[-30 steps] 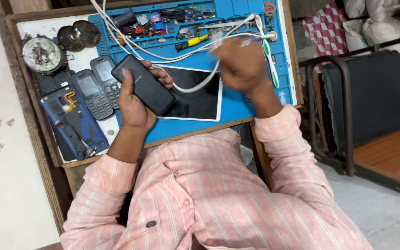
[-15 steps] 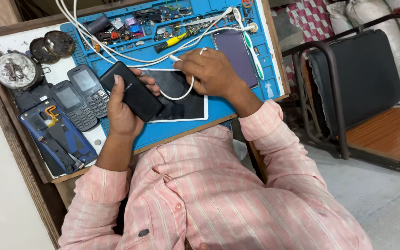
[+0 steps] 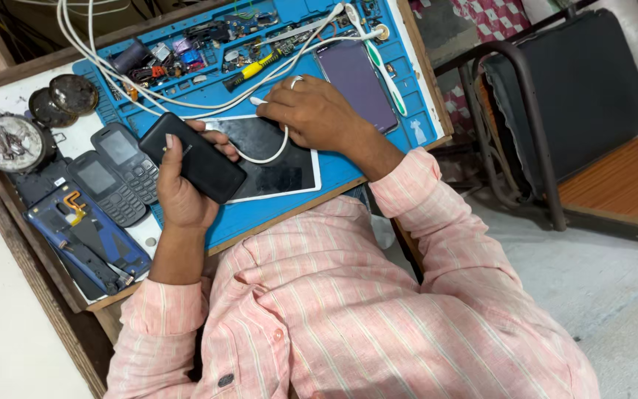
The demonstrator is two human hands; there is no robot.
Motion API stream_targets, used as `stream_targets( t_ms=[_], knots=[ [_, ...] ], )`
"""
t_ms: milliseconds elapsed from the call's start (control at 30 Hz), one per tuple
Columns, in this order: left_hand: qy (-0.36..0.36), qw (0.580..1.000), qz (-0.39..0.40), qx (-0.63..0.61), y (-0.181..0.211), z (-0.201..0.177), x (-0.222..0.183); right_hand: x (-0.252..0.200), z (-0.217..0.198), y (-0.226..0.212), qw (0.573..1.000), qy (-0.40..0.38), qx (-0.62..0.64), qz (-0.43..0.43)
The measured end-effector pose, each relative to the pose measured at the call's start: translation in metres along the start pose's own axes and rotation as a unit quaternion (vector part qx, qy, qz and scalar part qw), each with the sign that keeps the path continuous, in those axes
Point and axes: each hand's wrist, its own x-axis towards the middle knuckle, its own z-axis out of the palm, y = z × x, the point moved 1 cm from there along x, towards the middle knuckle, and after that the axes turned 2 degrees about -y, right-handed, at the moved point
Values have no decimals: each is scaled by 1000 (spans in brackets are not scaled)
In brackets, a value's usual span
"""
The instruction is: The person handles a black feature phone, removes the back cover, and then inserts a charging cable into the device. They repeatedly press the keypad and inspect the phone while it is connected to the charger.
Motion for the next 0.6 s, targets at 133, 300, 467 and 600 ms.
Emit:
stream_targets(
  t_ms=[133, 300, 467, 600],
  knots=[
    [2, 1000, -2, 7, 1, 1, 0, -3, 3, 3, 1000, 10, -6, 1],
    [3, 1000, -3, 5, 0, 3, 0, -10, 3, 20, 998, 51, -19, 16],
    [13, 1000, -4, 14, 0, 3, -1, -40, -40, 75, 983, 113, -66, 129],
    [16, 1000, -5, 22, 2, 4, 0, -68, -67, 102, 979, 76, -85, 172]
  ],
)
